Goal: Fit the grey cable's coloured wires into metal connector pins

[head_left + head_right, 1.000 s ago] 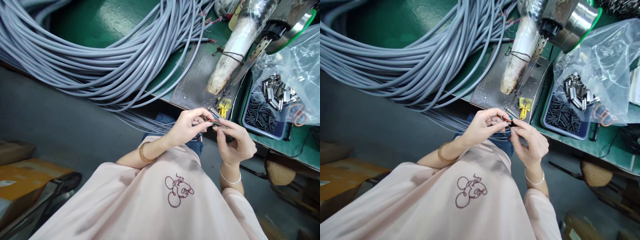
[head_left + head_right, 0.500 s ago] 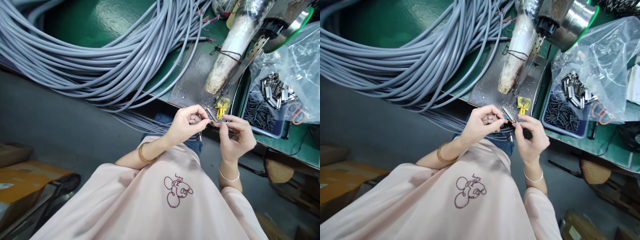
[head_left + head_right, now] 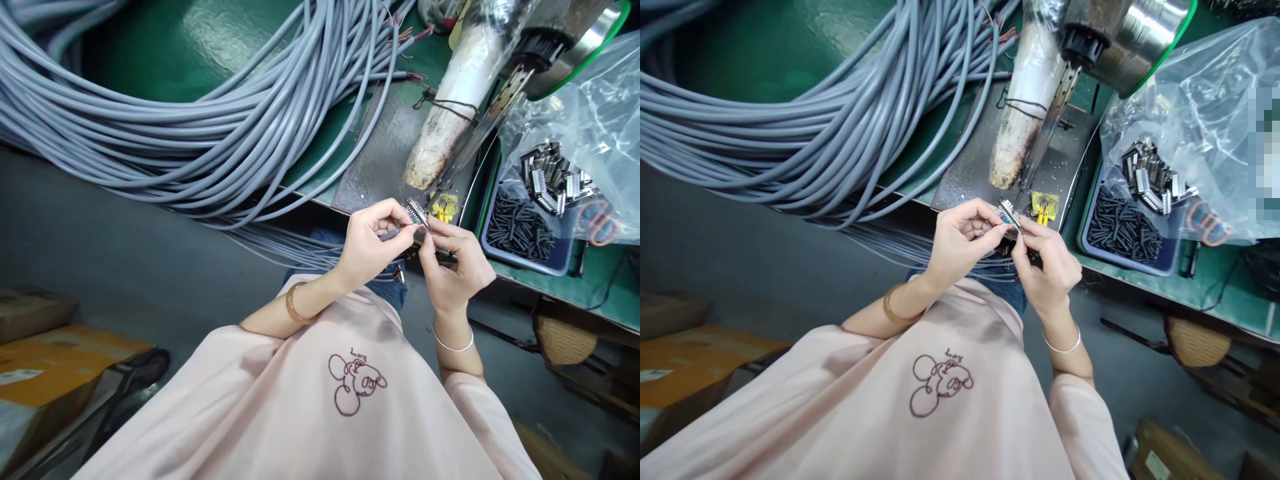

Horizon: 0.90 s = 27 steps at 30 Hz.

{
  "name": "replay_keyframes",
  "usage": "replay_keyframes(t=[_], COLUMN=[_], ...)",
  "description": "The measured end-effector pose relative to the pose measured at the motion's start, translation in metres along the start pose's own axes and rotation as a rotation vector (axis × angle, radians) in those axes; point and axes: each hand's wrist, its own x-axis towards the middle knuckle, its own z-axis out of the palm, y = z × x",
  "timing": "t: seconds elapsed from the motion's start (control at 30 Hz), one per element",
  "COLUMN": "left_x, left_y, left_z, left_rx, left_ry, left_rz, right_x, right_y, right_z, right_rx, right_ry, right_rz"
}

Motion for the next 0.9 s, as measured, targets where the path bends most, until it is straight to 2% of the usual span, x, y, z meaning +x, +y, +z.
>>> replay_keyframes(t=[0.2,0.57,0.63,0.77,0.9], left_x=[0.007,0.01,0.01,0.01,0.008], left_y=[0.005,0.012,0.012,0.009,0.006], left_z=[0.003,0.006,0.004,-0.002,-0.007], left_rx=[0.063,0.088,0.049,-0.12,-0.225], left_ry=[0.076,0.089,0.056,-0.085,-0.178], left_rz=[0.067,0.073,0.032,-0.124,-0.218], right_x=[0.007,0.014,0.014,0.012,0.01], right_y=[-0.001,0.0,0.001,0.004,0.005], right_z=[0.002,0.001,-0.001,-0.01,-0.018], right_rx=[-0.002,0.043,0.06,0.012,-0.068], right_ry=[-0.026,-0.029,-0.03,-0.024,-0.168], right_rz=[-0.003,0.034,0.048,0.026,-0.071])
